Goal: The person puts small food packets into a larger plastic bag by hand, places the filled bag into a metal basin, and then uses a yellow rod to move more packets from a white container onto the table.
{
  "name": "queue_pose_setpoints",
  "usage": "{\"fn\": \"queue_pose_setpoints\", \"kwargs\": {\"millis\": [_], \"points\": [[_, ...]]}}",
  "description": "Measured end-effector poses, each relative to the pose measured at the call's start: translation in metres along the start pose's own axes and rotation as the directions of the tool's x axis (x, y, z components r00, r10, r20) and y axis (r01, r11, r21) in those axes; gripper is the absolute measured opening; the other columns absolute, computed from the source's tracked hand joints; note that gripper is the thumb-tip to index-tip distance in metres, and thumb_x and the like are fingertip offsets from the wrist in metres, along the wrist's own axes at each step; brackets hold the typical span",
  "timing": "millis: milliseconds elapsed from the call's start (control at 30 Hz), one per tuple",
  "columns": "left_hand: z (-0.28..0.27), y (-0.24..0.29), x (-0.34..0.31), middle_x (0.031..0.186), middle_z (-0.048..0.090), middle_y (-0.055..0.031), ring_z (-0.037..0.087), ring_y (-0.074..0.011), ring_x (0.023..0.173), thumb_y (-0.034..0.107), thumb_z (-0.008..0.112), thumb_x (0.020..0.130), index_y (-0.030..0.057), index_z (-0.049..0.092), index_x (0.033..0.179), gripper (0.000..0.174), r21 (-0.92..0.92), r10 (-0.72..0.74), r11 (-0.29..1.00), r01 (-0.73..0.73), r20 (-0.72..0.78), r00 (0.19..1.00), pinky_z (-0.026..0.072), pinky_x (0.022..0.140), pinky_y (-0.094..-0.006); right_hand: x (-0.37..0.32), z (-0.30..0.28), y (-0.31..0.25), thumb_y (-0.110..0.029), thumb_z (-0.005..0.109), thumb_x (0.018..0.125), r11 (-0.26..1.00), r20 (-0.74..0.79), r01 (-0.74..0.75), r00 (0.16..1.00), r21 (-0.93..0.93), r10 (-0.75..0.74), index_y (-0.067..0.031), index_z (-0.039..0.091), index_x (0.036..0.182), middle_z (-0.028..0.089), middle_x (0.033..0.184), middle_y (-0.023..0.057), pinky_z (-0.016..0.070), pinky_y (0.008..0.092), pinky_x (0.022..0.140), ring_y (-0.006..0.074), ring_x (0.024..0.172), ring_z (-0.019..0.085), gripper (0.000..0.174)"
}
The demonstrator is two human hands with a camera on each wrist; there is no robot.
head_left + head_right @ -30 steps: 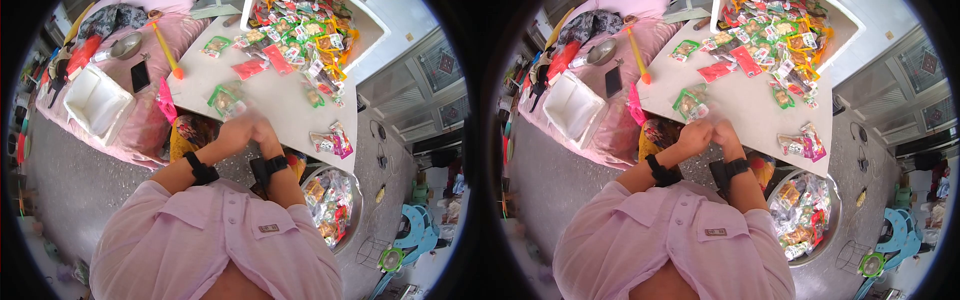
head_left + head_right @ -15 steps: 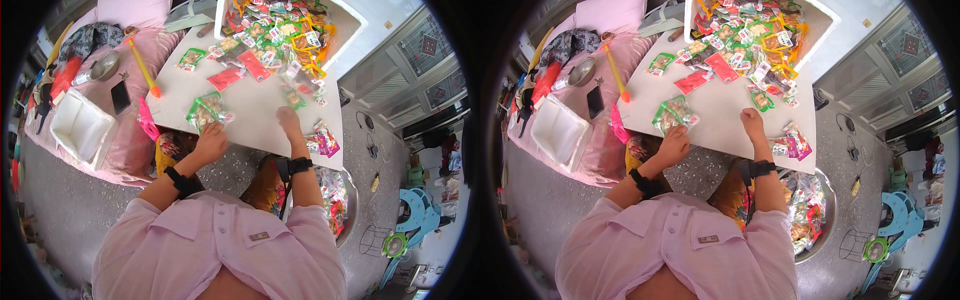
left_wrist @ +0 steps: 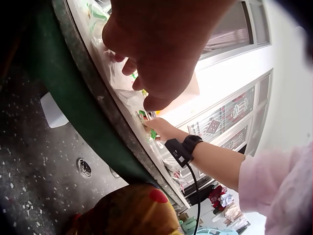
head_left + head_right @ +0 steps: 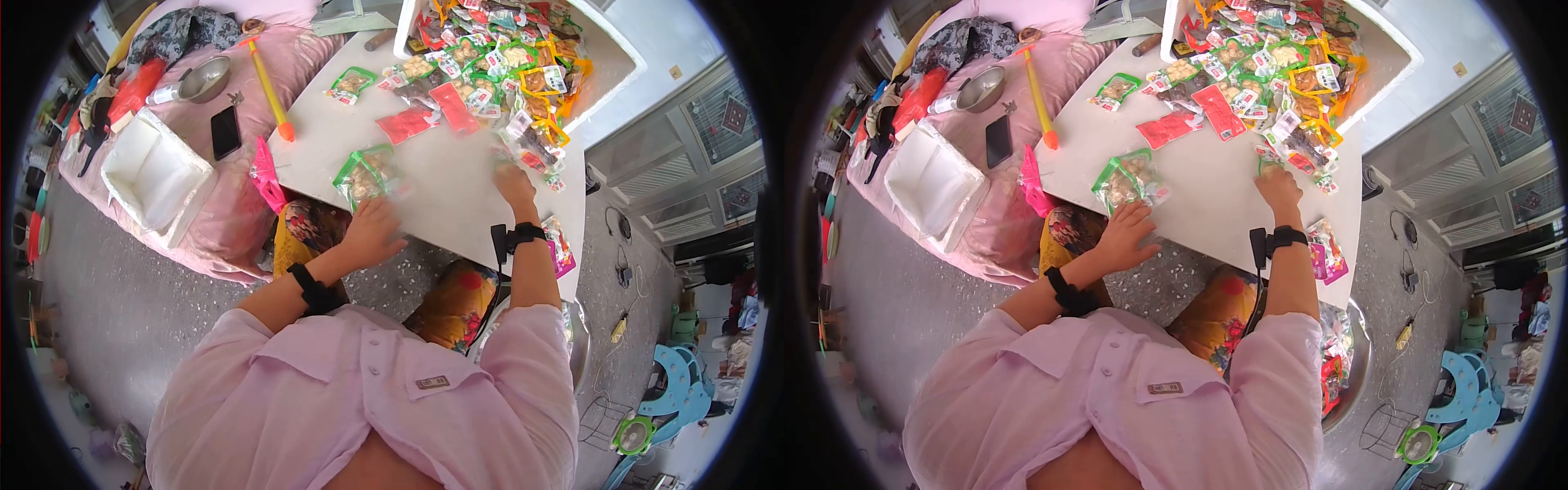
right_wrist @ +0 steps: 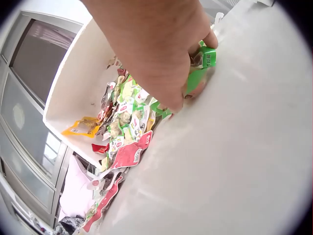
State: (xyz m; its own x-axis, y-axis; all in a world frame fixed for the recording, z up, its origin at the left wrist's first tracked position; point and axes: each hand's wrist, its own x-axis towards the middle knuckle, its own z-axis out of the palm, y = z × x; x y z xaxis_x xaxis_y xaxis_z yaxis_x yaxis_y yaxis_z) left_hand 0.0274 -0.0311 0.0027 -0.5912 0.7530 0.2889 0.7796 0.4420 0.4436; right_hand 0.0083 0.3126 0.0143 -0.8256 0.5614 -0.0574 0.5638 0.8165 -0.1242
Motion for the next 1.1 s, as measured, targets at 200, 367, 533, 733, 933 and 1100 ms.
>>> {"fn": "queue_pose_setpoints", "kwargs": {"millis": [200, 367, 533, 733, 933, 1100], "points": [[-0.008, 0.014, 0.004, 0.112, 0.045, -0.0138, 0.033, -0.0318, 0.115, 0.029, 0.063, 0.067, 0.0071, 0.055, 0.094, 0.036, 0.024, -0.018, 1.000, 0.018, 0.004, 1.000, 0.0226, 0.097, -0.0447, -0.035, 0.013, -0.003, -0.027, 0.053, 0.066, 0.982, -0.085, 0.182, 0.979, -0.042, -0.185, -0.0039, 0.051, 0.096, 0.058, 0.089, 0.0168, 0.0410, 0.0432, 0.075, 0.0302, 0.086, 0.056, 0.038], [-0.004, 0.010, 0.002, 0.109, 0.046, -0.0153, 0.038, -0.0326, 0.110, 0.021, 0.064, 0.065, 0.0052, 0.052, 0.096, 0.036, -0.019, 0.076, 0.997, -0.078, -0.122, 0.990, 0.0288, 0.093, -0.0420, -0.065, -0.008, -0.011, -0.019, 0.052, 0.067, 0.892, -0.027, 0.162, 0.986, 0.423, -0.166, 0.0019, 0.050, 0.093, 0.058, 0.075, 0.0164, 0.0463, 0.0319, 0.065, 0.0260, 0.075, 0.058, 0.033], [-0.015, 0.020, 0.007, 0.106, 0.047, -0.0163, 0.041, -0.0334, 0.106, 0.016, 0.064, 0.063, 0.0029, 0.050, 0.099, 0.041, -0.056, 0.127, 0.987, -0.150, -0.294, 0.947, 0.0308, 0.092, -0.0415, -0.117, -0.033, -0.029, -0.016, 0.055, 0.068, 0.227, 0.304, -0.235, 0.886, 0.945, -0.349, 0.0020, 0.053, 0.090, 0.057, 0.079, 0.0086, 0.0432, 0.0267, 0.064, 0.0169, 0.072, 0.056, 0.028], [-0.052, 0.067, 0.018, 0.100, 0.050, -0.0134, 0.047, -0.0281, 0.100, 0.019, 0.066, 0.060, 0.0045, 0.048, 0.104, 0.049, 0.099, 0.343, 0.939, -0.329, -0.231, 0.910, 0.0326, 0.087, -0.0391, -0.158, -0.034, -0.052, -0.014, 0.053, 0.071, 0.488, 0.397, -0.022, 0.611, 0.873, -0.684, 0.0016, 0.054, 0.088, 0.055, 0.078, 0.0043, 0.0403, 0.0244, 0.066, 0.0120, 0.072, 0.050, 0.023], [-0.041, 0.077, 0.008, 0.078, 0.055, -0.0100, 0.055, -0.0214, 0.069, 0.025, 0.066, 0.062, 0.0065, 0.049, 0.104, 0.049, -0.058, 0.187, 0.981, -0.184, 0.049, 0.981, 0.0384, 0.074, -0.0356, -0.183, -0.051, -0.060, -0.024, 0.058, 0.075, 0.318, 0.331, -0.117, 0.517, 0.941, -0.789, -0.0005, 0.049, 0.105, 0.056, 0.088, 0.0036, 0.0416, 0.0249, 0.070, 0.0131, 0.078, 0.052, 0.039], [-0.050, 0.074, 0.007, 0.077, 0.055, -0.0078, 0.054, -0.0153, 0.066, 0.024, 0.062, 0.071, 0.0042, 0.049, 0.097, 0.035, -0.618, -0.175, 0.717, 0.323, 0.289, 0.941, 0.0410, 0.060, -0.0276, -0.188, -0.039, -0.034, -0.027, 0.062, 0.075, 0.092, 0.252, -0.281, 0.612, 0.955, -0.750, -0.0033, 0.047, 0.109, 0.056, 0.097, 0.0054, 0.0425, 0.0271, 0.074, 0.0147, 0.085, 0.054, 0.045]]}}
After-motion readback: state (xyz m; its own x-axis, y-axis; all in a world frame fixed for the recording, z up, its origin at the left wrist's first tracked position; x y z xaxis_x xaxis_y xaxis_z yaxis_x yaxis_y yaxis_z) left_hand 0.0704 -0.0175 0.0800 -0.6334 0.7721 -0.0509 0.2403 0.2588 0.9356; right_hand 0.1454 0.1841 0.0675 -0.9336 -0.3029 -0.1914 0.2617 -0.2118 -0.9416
